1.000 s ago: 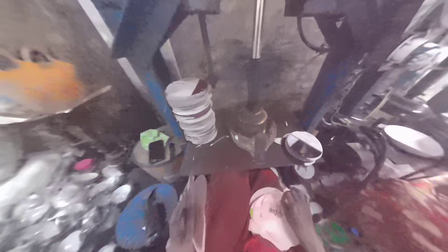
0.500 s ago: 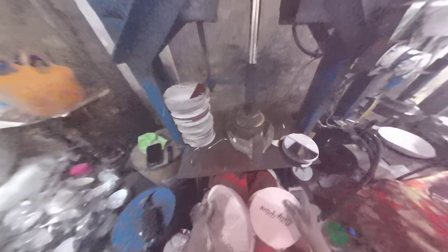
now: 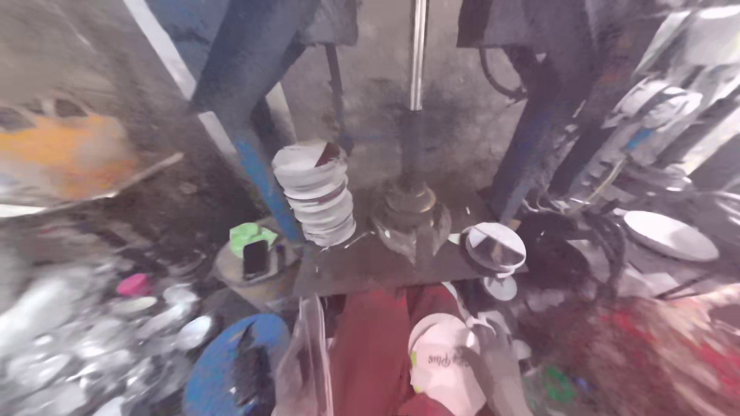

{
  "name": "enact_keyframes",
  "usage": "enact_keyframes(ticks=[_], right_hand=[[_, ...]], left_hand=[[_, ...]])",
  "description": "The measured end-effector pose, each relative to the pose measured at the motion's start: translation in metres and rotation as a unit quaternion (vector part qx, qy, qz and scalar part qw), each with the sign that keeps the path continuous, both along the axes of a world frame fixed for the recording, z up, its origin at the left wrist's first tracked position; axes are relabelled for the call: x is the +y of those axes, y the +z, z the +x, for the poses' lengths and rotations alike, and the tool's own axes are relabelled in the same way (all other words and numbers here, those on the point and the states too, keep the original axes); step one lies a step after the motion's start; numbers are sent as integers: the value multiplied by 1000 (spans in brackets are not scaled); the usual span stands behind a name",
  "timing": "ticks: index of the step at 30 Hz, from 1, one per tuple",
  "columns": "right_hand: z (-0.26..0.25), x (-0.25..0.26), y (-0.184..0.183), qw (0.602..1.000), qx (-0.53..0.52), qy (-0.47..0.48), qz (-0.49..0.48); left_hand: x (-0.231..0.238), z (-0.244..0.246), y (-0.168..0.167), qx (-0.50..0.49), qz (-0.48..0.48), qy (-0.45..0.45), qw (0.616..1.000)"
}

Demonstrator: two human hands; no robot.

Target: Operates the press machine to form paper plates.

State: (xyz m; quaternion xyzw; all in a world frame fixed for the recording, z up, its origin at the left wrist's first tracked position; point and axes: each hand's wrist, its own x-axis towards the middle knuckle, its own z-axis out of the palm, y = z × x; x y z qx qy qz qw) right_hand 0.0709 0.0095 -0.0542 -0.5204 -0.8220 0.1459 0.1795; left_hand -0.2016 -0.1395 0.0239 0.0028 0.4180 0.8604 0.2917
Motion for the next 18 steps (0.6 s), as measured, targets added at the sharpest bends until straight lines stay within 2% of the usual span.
enact_keyframes(ticks=[2,3,4,5,7,9,12,15,17,18], right_hand=[[-1,-4,11,994,106,7,22],[-1,-5,13,982,189,19,22],[-1,-7,12,961,275,37,14],[-2,-11,14,932,357,60,-22],[-6,-26,26,864,475,106,-132],[-12,-41,38,835,500,142,-181],[-16,-47,43,799,518,192,-238],[-14,-39,49,798,494,178,-296],[-17,-39,49,843,457,189,-212],[-22,-40,44,873,437,174,-133]], left_hand=[[-8,11,-2,85,3,-36,996],[-3,16,-2,77,-7,-41,996],[3,19,-5,62,-1,-59,996],[3,21,-15,81,27,-118,989],[7,31,-41,110,59,-192,974],[15,60,-39,121,2,-208,971],[17,79,-40,238,-17,-265,934],[17,77,-40,317,-9,-258,913],[19,85,-33,388,-41,-242,888],[21,89,-33,431,-61,-228,871]])
